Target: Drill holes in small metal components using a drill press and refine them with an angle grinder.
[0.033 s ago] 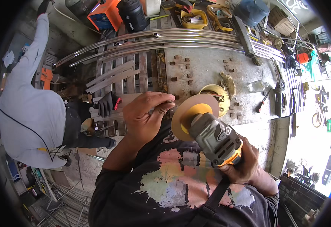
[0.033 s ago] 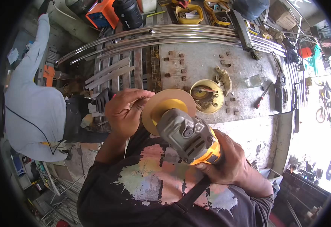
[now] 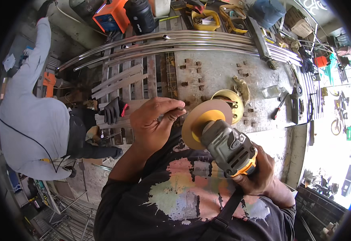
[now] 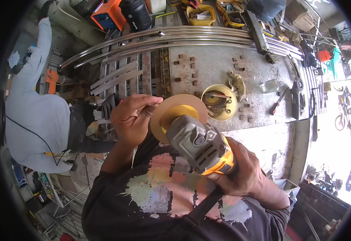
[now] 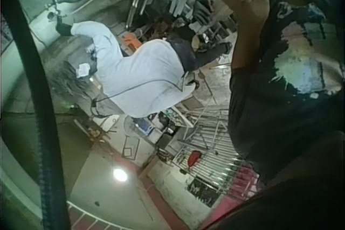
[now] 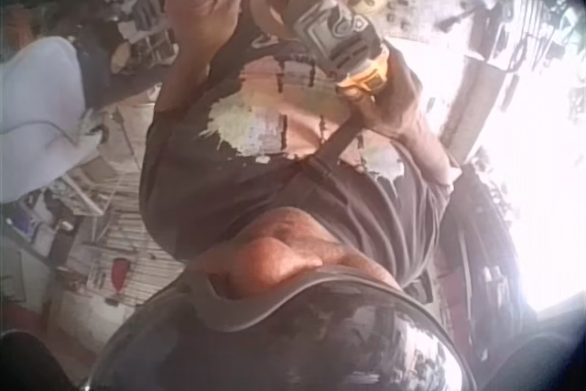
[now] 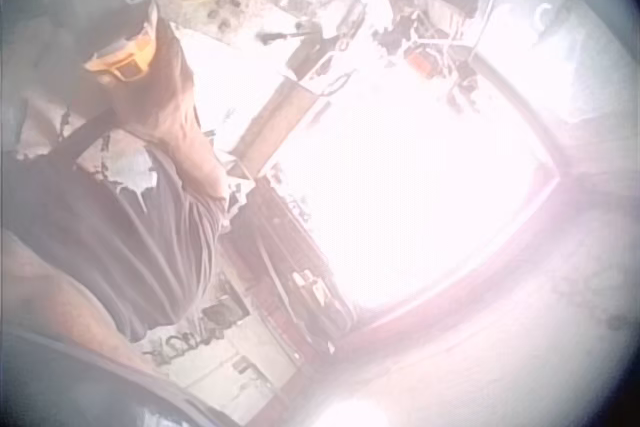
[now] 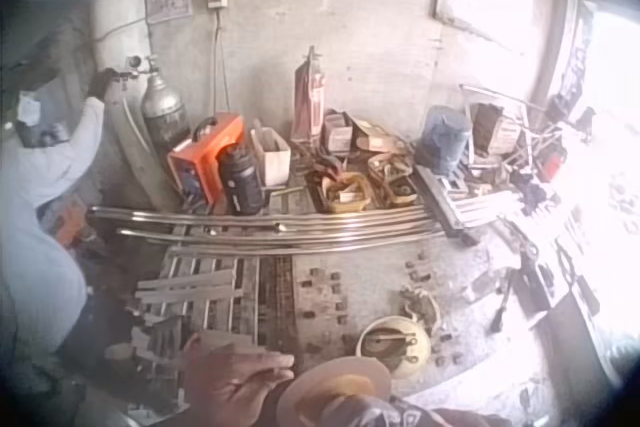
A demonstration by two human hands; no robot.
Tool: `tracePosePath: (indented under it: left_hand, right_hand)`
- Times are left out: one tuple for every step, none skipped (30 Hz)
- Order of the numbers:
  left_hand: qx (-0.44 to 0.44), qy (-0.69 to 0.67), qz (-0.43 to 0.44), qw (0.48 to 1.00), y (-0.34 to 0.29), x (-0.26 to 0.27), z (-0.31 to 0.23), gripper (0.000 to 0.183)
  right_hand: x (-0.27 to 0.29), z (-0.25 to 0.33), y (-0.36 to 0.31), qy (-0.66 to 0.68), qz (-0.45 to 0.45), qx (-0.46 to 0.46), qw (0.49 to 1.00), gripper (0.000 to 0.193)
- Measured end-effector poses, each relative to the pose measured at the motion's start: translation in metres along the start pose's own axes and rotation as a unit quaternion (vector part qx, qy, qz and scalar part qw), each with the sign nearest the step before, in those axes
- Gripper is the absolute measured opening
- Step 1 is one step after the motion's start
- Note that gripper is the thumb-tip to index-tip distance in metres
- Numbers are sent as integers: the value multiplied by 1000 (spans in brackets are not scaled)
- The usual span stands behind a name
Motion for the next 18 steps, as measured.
tracePosePath:
  left_hand:
    - [-7,-3,-3,1000,0,0,-1,22]
    - [-7,-4,-2,1000,0,0,0,22]
    - [-6,-17,-7,1000,-1,1,0,24]
    - [-6,-31,-12,999,-1,1,0,26]
    - [-6,-31,-12,999,-2,1,-1,26]
    - [-6,-24,-9,1000,-1,1,-2,26]
    - [-7,-18,-6,1000,-1,1,-2,26]
    - [-7,-18,-6,1000,-1,1,-3,26]
    - [-4,-17,-4,1000,-1,0,-5,27]
    - [0,-17,-2,1000,-1,0,-5,28]
    - [0,-17,-2,1000,-1,-1,-5,28]
    - [4,-28,-6,1000,-1,-1,-4,31]
    - [8,-39,-9,999,-1,-1,-4,34]
    - [8,-39,-9,999,-1,-1,-4,34]
    - [5,-34,-5,999,0,-2,-6,34]
    - [2,-28,-1,1000,0,-2,-7,33]
    - [2,-28,-1,1000,0,-2,-7,33]
    - [-2,-26,1,1000,0,-3,-7,34]
  right_hand:
    - [0,-1,-1,3,4,-6,1000,83]
    - [0,-1,-1,3,3,-7,1000,83]
    - [-1,-1,0,2,5,-5,1000,83]
    - [-1,-2,0,0,7,-3,1000,83]
    - [-1,-1,1,1,8,-2,1000,83]
    - [0,0,2,-2,9,1,1000,83]
    - [0,0,2,-4,10,3,1000,83]
    - [0,0,3,-4,10,4,1000,83]
    - [-1,-1,3,1,13,2,1000,83]
    - [-1,-1,3,6,16,0,1000,83]
    - [-1,-1,3,6,15,0,1000,83]
    - [-1,0,4,5,17,2,1000,84]
    - [-1,0,4,4,18,4,1000,84]
    - [-1,-1,5,4,18,4,1000,84]
    - [-1,0,6,4,16,10,1000,84]
    - [-1,0,6,4,14,15,1000,85]
    - [-1,0,6,4,14,16,1000,85]
    - [-1,0,6,3,16,13,1000,85]
Point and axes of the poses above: each hand's wrist, its own y-axis towards the middle knuckle, its own x-axis out of the back of the hand, z = x × y, the point moved 7 cm from there along y, towards the middle knuckle, and after that the axes turned 15 degrees about -y, right-handed, at the moved point
